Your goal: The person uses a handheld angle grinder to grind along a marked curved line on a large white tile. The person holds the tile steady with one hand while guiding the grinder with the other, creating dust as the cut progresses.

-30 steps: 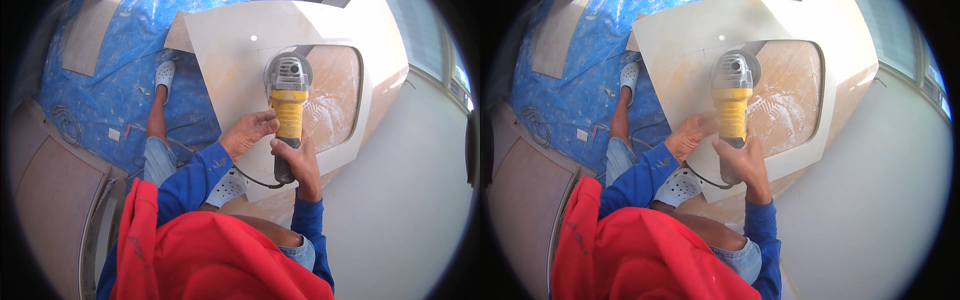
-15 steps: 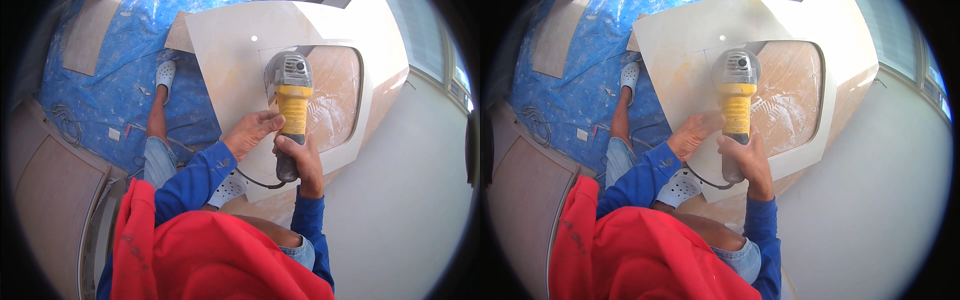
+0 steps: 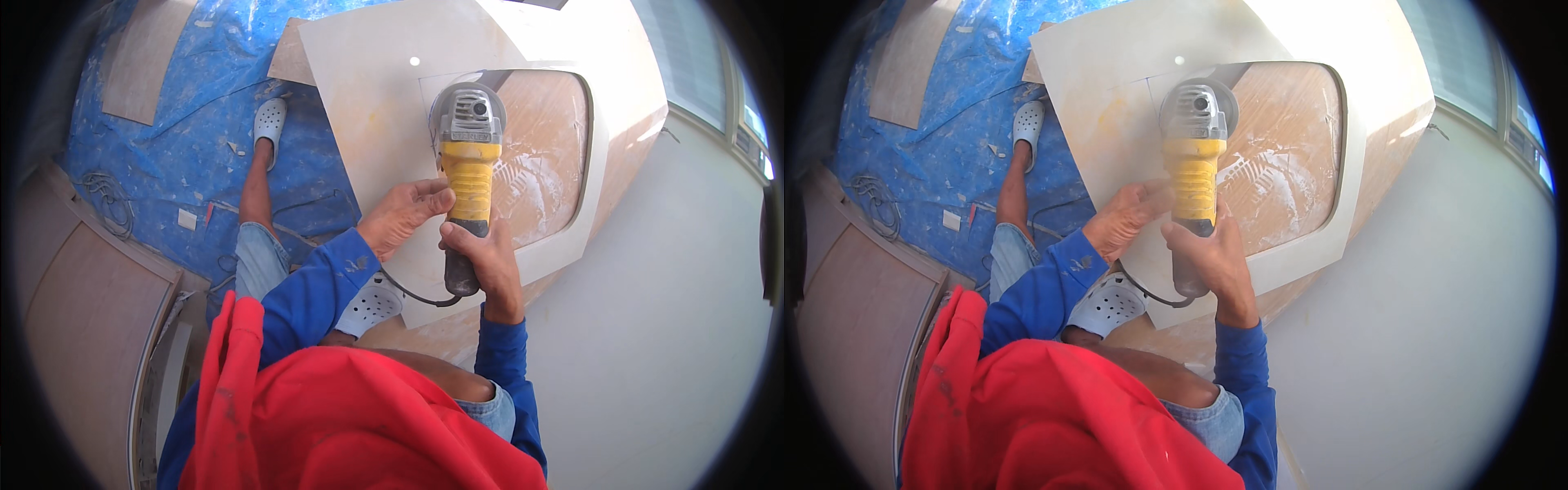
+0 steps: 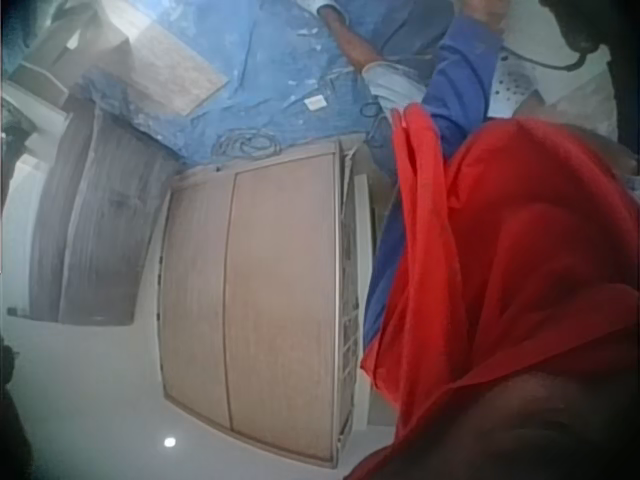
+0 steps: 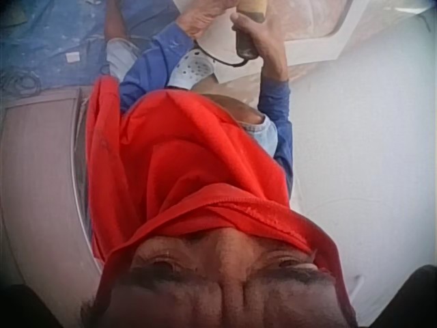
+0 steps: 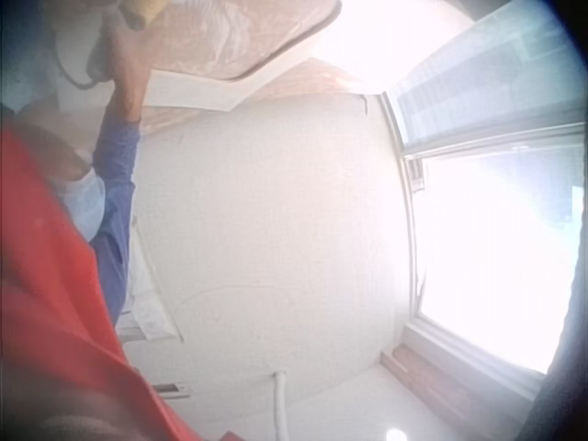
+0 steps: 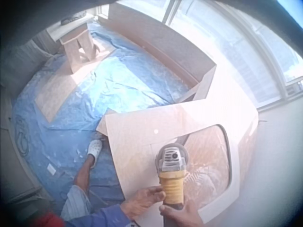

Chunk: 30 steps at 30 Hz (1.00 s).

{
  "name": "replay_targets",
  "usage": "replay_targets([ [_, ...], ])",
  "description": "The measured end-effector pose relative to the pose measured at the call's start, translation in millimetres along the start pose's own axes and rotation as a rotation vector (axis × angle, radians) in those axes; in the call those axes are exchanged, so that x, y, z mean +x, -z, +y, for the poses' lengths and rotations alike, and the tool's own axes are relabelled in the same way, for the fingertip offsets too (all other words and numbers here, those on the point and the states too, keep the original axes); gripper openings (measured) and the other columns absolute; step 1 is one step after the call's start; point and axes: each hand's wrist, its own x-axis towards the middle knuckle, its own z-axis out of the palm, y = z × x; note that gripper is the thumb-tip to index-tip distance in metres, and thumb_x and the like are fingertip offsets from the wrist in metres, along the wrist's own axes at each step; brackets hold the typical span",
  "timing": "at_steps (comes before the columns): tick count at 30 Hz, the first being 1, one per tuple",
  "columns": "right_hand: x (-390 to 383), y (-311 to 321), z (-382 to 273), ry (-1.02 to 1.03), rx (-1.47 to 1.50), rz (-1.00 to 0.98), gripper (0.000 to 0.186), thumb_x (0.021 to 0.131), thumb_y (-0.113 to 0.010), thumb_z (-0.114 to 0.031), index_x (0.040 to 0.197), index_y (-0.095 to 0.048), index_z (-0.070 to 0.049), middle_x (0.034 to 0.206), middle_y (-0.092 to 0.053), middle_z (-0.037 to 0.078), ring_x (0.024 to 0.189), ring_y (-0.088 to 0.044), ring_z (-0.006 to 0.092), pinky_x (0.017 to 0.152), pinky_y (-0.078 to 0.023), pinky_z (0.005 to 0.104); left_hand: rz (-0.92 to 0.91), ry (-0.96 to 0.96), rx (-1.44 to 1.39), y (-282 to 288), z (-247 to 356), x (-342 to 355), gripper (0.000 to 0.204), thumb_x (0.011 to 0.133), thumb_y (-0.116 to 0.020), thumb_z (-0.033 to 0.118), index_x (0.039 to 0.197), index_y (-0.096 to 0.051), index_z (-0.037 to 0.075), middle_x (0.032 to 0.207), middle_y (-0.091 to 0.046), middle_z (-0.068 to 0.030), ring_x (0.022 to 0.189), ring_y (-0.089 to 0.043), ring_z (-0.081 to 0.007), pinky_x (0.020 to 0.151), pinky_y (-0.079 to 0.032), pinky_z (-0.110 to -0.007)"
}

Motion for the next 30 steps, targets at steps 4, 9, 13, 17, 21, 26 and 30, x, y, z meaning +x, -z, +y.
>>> replay_targets([
  [4,-0.6,0.4,1.4,-0.003,-0.028,0.014,0.057,0.085,-0.084,-0.019,0.131,-0.061,0.004,0.101,-0.072,0.010,0.088,-0.071,0.0173,0.081,-0.058,0.0346,0.012,-0.028,0.043,1.9,-1.7,-0.7,0.087,0.096,-0.081,0.061,0.149,-0.063,-0.006,0.140,-0.070,-0.0146,0.140,-0.057,-0.0233,0.123,-0.039,-0.041],
  [9,-3.2,0.1,3.0,0.017,-0.078,0.047,0.062,0.083,-0.085,-0.019,0.135,-0.061,0.005,0.108,-0.074,0.012,0.096,-0.071,0.0189,0.087,-0.058,0.0354,0.022,-0.018,0.035,2.0,-4.5,0.1,0.088,0.095,-0.083,0.059,0.150,-0.060,-0.007,0.141,-0.069,-0.0163,0.141,-0.057,-0.0241,0.122,-0.041,-0.041],
  [13,-5.4,2.1,4.4,0.011,-0.095,0.055,0.063,0.083,-0.085,-0.018,0.136,-0.061,0.004,0.110,-0.074,0.013,0.097,-0.071,0.0191,0.088,-0.058,0.0359,0.009,-0.021,0.003,1.3,-5.8,-0.6,0.088,0.095,-0.084,0.057,0.150,-0.060,-0.008,0.140,-0.070,-0.0162,0.138,-0.059,-0.0238,0.120,-0.043,-0.040],
  [17,-2.4,4.7,5.9,0.024,-0.109,0.041,0.063,0.082,-0.084,-0.017,0.137,-0.061,0.004,0.111,-0.074,0.012,0.098,-0.071,0.0192,0.089,-0.057,0.0362,0.007,-0.015,0.010,1.7,-7.0,1.2,0.084,0.096,-0.084,0.056,0.147,-0.062,-0.006,0.136,-0.071,-0.0149,0.135,-0.061,-0.0230,0.118,-0.044,-0.039],
  [21,-0.3,6.6,6.8,0.028,-0.101,0.029,0.065,0.082,-0.085,-0.017,0.139,-0.060,0.003,0.112,-0.074,0.012,0.099,-0.071,0.0192,0.089,-0.057,0.0364,0.010,-0.026,0.007,1.1,-9.1,2.4,0.081,0.096,-0.083,0.055,0.146,-0.064,-0.005,0.134,-0.072,-0.0145,0.133,-0.063,-0.0223,0.117,-0.044,-0.038],
  [26,-1.3,7.0,6.2,0.004,-0.091,0.032,0.067,0.082,-0.086,-0.018,0.139,-0.059,0.004,0.112,-0.073,0.012,0.099,-0.070,0.0186,0.089,-0.057,0.0362,0.014,-0.027,0.031,1.9,-7.6,1.9,0.082,0.097,-0.083,0.055,0.147,-0.063,-0.006,0.134,-0.071,-0.0153,0.132,-0.063,-0.0219,0.116,-0.046,-0.038],
  [30,-0.7,8.7,6.1,0.003,-0.093,0.017,0.066,0.082,-0.086,-0.018,0.139,-0.060,0.004,0.113,-0.073,0.012,0.099,-0.070,0.0177,0.089,-0.057,0.0355,0.008,-0.026,0.018,1.1,-6.5,1.3,0.083,0.097,-0.082,0.055,0.148,-0.061,-0.007,0.135,-0.071,-0.0163,0.130,-0.064,-0.0215,0.113,-0.049,-0.037],
])
